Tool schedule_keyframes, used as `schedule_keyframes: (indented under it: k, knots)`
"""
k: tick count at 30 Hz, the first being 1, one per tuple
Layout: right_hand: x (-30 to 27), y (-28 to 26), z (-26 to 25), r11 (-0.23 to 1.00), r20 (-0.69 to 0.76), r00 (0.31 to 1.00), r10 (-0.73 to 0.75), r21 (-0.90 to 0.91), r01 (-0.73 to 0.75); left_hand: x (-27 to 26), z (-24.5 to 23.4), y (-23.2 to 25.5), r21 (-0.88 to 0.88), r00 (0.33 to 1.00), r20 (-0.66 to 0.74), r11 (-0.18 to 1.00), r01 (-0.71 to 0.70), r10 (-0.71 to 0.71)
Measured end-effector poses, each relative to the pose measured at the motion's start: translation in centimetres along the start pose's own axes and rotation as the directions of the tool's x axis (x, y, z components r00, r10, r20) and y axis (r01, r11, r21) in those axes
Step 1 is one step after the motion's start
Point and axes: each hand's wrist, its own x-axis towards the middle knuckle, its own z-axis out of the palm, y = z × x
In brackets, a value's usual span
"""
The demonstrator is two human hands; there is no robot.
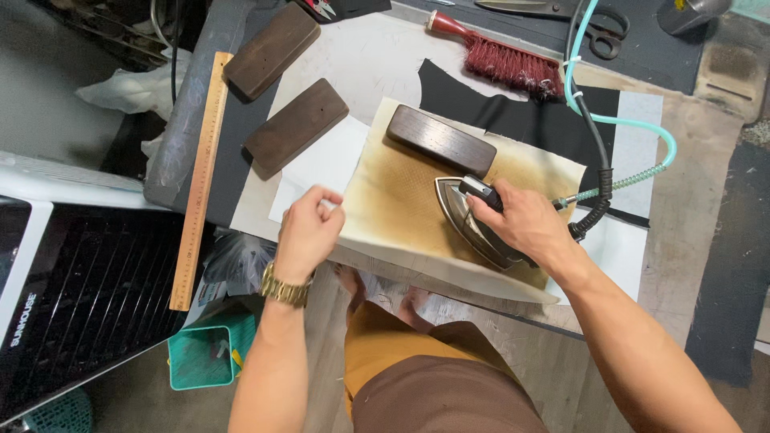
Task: The person irons a piece of black fabric on a workbench, placing a protective brown cloth over it and using wooden blocks to weigh it down between passes with a steam iron.
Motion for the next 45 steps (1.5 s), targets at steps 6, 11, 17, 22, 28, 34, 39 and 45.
schedule_keyframes:
  k: [6, 11, 17, 22, 28, 34, 39, 45]
  knots:
    - [1.6, -2.2, 0.7, 1.0, -0.017, 1.0, -0.013, 0.009, 0.013, -0.2, -1.6, -6.2, 0.41, 0.978, 0.007, 0.892, 0.189, -0.21]
    - [3.5, -6.3, 0.5, 0.998, -0.005, 0.999, -0.035, -0.044, 0.034, 4.5, -1.9, -8.7, 0.397, 0.929, -0.259, 0.906, -0.146, 0.263]
    - [4.1, -10.3, 1.4, 0.993, 0.059, 0.995, -0.081, -0.082, 0.086, 9.7, 1.3, -10.1, 0.672, 0.578, -0.027, 0.443, -0.593, 0.815]
    - [3.2, -10.7, 1.7, 0.998, 0.157, 0.987, 0.013, -0.069, -0.002, 7.7, 0.4, -11.7, 0.624, 0.629, 0.271, 0.365, -0.691, 0.729]
    - [3.9, -13.8, 1.8, 0.996, 0.114, 0.989, 0.089, -0.036, -0.086, 12.6, -2.9, -13.1, 0.663, 0.554, -0.138, 0.492, -0.564, 0.821]
    - [3.6, -13.6, 1.7, 0.998, 0.153, 0.987, 0.04, -0.049, -0.033, 13.7, -4.0, -13.8, 0.736, 0.586, -0.191, 0.51, -0.445, 0.788]
    - [3.4, -12.1, 1.7, 0.993, 0.139, 0.985, 0.098, -0.075, -0.089, 14.0, -3.9, -14.2, 0.701, 0.544, -0.24, 0.531, -0.476, 0.804]
    - [4.4, -12.3, 2.1, 0.998, 0.092, 0.994, 0.058, -0.008, -0.058, 14.1, -3.8, -14.1, 0.716, 0.538, -0.259, 0.533, -0.45, 0.802]
